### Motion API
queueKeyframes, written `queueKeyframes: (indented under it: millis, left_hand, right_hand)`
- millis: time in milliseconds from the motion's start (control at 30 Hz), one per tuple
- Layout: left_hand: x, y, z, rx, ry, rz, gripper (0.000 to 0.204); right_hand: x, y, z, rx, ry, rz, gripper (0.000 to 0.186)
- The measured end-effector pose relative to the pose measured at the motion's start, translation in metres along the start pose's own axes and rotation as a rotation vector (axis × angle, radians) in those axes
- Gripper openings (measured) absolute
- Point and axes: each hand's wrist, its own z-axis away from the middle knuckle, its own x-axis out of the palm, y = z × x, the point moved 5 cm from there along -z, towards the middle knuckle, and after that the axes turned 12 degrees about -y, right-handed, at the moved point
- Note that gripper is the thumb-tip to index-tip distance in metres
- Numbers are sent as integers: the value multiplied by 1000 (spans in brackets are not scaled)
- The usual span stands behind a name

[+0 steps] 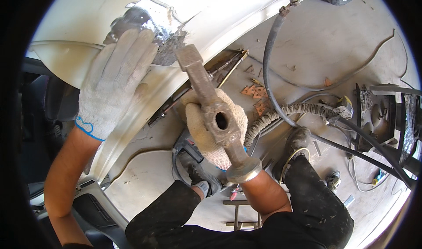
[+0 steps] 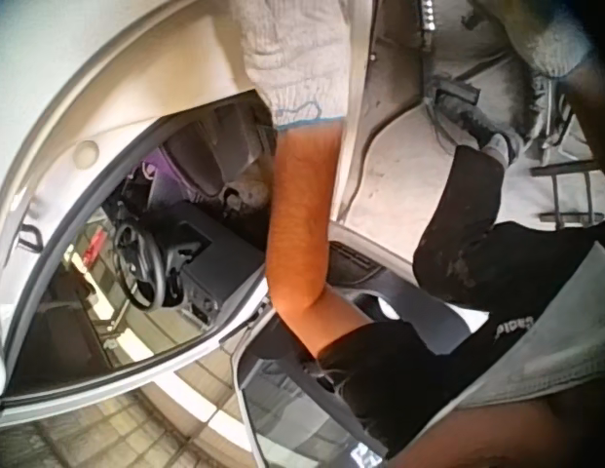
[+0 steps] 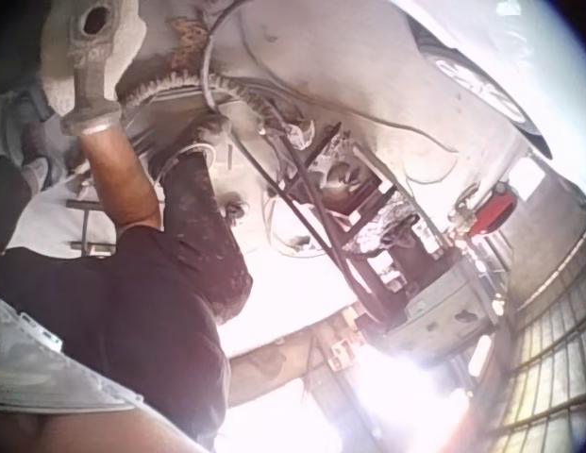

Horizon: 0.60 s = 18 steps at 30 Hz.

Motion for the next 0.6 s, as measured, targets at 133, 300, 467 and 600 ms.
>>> queueKeyframes:
  millis: [133, 300, 467, 600]
  left_hand:
    - [-2, -4, 19, 35, -134, -3, 80]
    - [-19, -8, 34, 16, -213, 135, 69]
    - [-39, -6, 34, -15, -167, 177, 65]
    - [-43, -6, 26, -24, -142, 161, 65]
  right_hand:
    - [6, -10, -17, -208, 16, 293, 20]
    - [24, 11, -38, -224, -82, 296, 29]
    - [16, -8, -38, -224, -54, 158, 30]
    - [23, 1, -41, -256, -70, 347, 30]
